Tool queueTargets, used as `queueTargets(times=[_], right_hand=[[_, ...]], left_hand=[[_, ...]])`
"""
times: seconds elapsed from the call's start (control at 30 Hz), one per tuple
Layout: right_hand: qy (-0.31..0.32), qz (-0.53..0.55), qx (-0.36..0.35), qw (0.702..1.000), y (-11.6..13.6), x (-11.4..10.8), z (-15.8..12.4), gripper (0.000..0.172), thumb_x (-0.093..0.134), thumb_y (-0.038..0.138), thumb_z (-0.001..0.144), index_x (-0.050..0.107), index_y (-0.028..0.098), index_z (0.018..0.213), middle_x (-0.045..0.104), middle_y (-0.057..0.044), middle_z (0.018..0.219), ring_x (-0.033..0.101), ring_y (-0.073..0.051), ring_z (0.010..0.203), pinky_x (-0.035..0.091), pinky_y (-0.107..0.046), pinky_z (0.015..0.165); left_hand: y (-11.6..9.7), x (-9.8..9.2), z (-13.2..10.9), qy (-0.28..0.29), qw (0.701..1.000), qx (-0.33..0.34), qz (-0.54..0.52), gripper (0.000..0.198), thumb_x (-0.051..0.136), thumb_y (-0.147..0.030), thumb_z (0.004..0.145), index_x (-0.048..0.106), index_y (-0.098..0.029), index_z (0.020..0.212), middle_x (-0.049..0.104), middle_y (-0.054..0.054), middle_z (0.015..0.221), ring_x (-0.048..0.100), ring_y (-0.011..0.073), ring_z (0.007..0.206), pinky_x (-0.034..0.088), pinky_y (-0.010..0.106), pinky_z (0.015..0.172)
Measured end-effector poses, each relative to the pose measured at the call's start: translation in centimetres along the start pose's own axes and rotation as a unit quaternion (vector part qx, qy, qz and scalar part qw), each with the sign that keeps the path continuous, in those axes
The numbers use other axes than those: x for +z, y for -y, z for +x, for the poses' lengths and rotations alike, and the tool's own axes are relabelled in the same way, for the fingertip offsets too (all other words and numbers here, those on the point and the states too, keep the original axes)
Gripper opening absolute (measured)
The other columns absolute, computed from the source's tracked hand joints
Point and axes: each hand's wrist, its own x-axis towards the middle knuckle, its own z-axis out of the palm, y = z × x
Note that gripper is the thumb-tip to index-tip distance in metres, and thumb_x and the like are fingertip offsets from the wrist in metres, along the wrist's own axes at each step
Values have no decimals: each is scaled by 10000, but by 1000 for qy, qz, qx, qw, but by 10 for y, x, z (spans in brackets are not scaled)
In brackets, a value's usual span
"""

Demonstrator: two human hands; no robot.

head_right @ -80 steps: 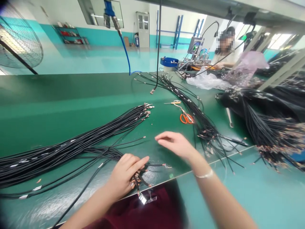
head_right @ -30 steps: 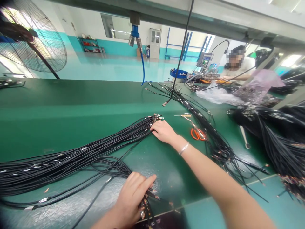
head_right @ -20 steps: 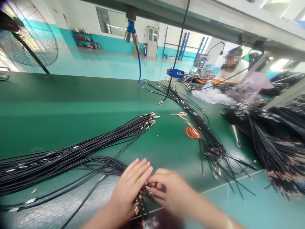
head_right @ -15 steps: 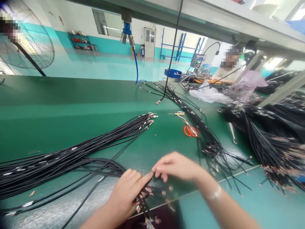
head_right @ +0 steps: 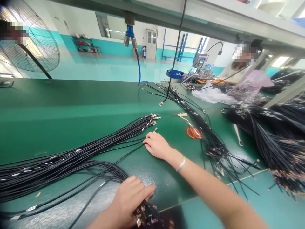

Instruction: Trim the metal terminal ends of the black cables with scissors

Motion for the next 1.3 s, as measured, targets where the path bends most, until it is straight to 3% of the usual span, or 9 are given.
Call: queueTargets(times=[0.37,0.5,0.57,0.67,0.8,0.93,1.0,1.13,1.3], right_hand=[[-15,-29,10,999,-12,-4,9,128,571,206,896,690,187,853,657,-72,902,540,-209,865,426,-363,822],[-22,-27,22,999,17,-32,-14,162,502,217,931,653,159,919,663,-83,926,559,-203,876,398,-370,845],[-18,-6,46,999,39,-47,-38,168,505,260,942,647,170,958,666,-50,855,576,-171,790,427,-322,781],[25,129,129,983,73,-64,-74,167,513,234,936,675,196,951,673,-28,863,603,-141,791,460,-253,732],[103,303,246,915,98,-80,-100,173,544,239,900,711,202,875,682,-6,753,624,-128,703,487,-237,695],[135,359,255,888,66,-85,-86,200,558,327,886,705,205,947,719,-5,811,652,-120,670,519,-229,647],[56,256,280,924,32,-76,-65,192,570,305,871,701,212,975,714,-5,838,651,-126,720,516,-247,701],[-40,144,318,936,-32,-42,-14,212,634,265,816,684,168,997,676,-63,935,614,-148,768,494,-325,770],[-87,117,251,957,-49,-17,5,128,709,275,775,667,154,770,661,-23,795,605,-132,660,518,-310,680]], left_hand=[[-2,0,3,8,1000,-23,8,168,459,-216,898,604,-144,944,529,0,580,425,151,526,287,306,539],[-2,-1,0,19,999,-40,4,257,493,-160,880,576,-118,1120,624,47,730,519,176,645,387,317,603],[-1,-1,-1,-4,999,-32,1,383,505,-102,866,506,-88,1249,668,114,963,586,218,877,452,350,743],[1,1,-1,-16,999,-25,19,499,495,-42,845,427,-70,1338,548,183,1304,444,296,1257,407,438,975],[1,9,0,19,998,-39,43,431,452,-58,831,496,-59,1260,653,163,1062,576,279,1015,464,433,838],[0,13,0,37,997,-58,47,244,440,-85,850,609,-118,1023,611,55,696,506,188,612,403,340,598],[0,11,0,35,997,-56,43,213,444,-105,869,608,-131,1002,604,42,681,495,175,601,388,328,601],[1,8,-1,26,997,-57,47,302,426,-109,874,563,-114,1143,616,39,708,510,166,622,403,317,637],[1,7,-2,26,997,-62,36,270,452,-102,853,589,-121,1086,600,57,752,514,167,645,425,306,624]])
